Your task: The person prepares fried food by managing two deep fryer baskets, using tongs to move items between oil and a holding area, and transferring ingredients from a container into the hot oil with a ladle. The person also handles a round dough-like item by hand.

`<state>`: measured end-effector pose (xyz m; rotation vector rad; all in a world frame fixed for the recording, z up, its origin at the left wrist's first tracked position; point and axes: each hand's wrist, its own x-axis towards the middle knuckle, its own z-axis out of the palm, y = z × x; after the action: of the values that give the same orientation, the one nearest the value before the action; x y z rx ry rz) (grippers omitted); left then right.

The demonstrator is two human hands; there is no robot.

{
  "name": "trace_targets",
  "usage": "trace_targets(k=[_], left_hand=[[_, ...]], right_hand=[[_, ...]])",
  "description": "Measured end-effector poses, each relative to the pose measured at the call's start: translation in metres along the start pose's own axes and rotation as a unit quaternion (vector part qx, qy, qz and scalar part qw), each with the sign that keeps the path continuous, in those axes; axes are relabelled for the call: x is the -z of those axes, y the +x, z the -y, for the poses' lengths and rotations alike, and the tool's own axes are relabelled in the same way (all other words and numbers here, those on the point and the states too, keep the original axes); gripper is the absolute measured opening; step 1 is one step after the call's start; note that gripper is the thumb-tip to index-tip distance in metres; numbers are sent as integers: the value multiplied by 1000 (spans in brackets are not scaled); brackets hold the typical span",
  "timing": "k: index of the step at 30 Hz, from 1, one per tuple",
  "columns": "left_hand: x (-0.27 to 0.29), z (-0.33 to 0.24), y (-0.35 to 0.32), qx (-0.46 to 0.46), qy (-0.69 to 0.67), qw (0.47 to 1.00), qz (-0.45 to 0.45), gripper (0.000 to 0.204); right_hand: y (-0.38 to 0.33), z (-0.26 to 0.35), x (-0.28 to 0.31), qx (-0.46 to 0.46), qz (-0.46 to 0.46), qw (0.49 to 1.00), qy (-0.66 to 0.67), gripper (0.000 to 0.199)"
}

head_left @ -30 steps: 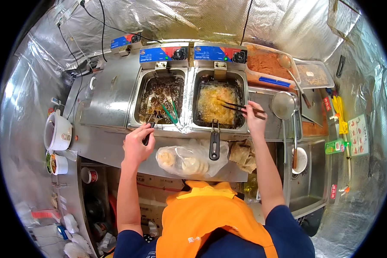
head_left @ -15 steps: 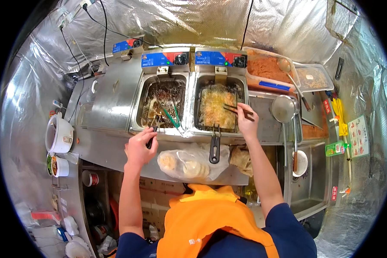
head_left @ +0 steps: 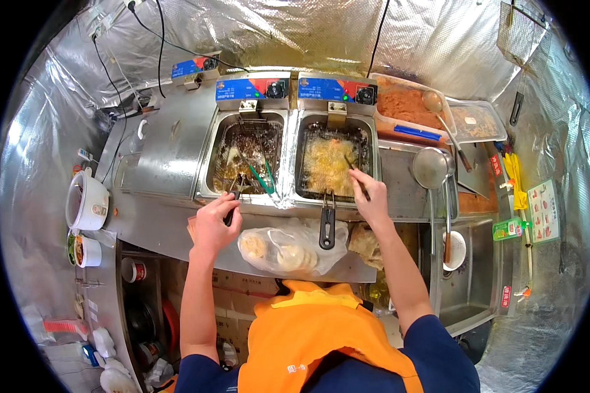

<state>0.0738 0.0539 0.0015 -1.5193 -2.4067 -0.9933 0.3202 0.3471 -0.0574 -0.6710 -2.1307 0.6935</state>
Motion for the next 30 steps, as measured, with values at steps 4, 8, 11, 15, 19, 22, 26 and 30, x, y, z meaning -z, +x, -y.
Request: trace_targets(k=[4, 8, 11, 15, 19, 22, 26, 30], left_hand=[[4, 6, -10, 10, 3, 1000, -3, 17], [-1, -3, 0, -5, -9, 1000, 3, 18], [3, 5, -11, 11, 0, 1000, 9, 18], [0, 2, -4, -3, 1, 1000, 12, 18], [5, 7, -6, 20, -2, 1000, 12, 17], [4, 4, -9, 23, -8, 1000, 8, 17], [4, 5, -4, 16, 3, 1000, 15, 18], [2, 4, -4, 15, -6, 1000, 18, 18]], right_hand=[[-7, 27, 37, -156, -36, 982, 102, 20], [-19, 3, -6, -121, -14, 979, 162, 19], [-4, 25, 21, -183, -78, 959, 203, 21], [-1, -21, -2, -272, -127, 892, 338, 24], [1, -21, 3, -321, -140, 877, 329, 24], [-14, -22, 7, -311, -132, 883, 326, 23], [-20, -32, -7, -317, -120, 894, 294, 23], [-14, -34, -1, -288, -136, 898, 304, 21]])
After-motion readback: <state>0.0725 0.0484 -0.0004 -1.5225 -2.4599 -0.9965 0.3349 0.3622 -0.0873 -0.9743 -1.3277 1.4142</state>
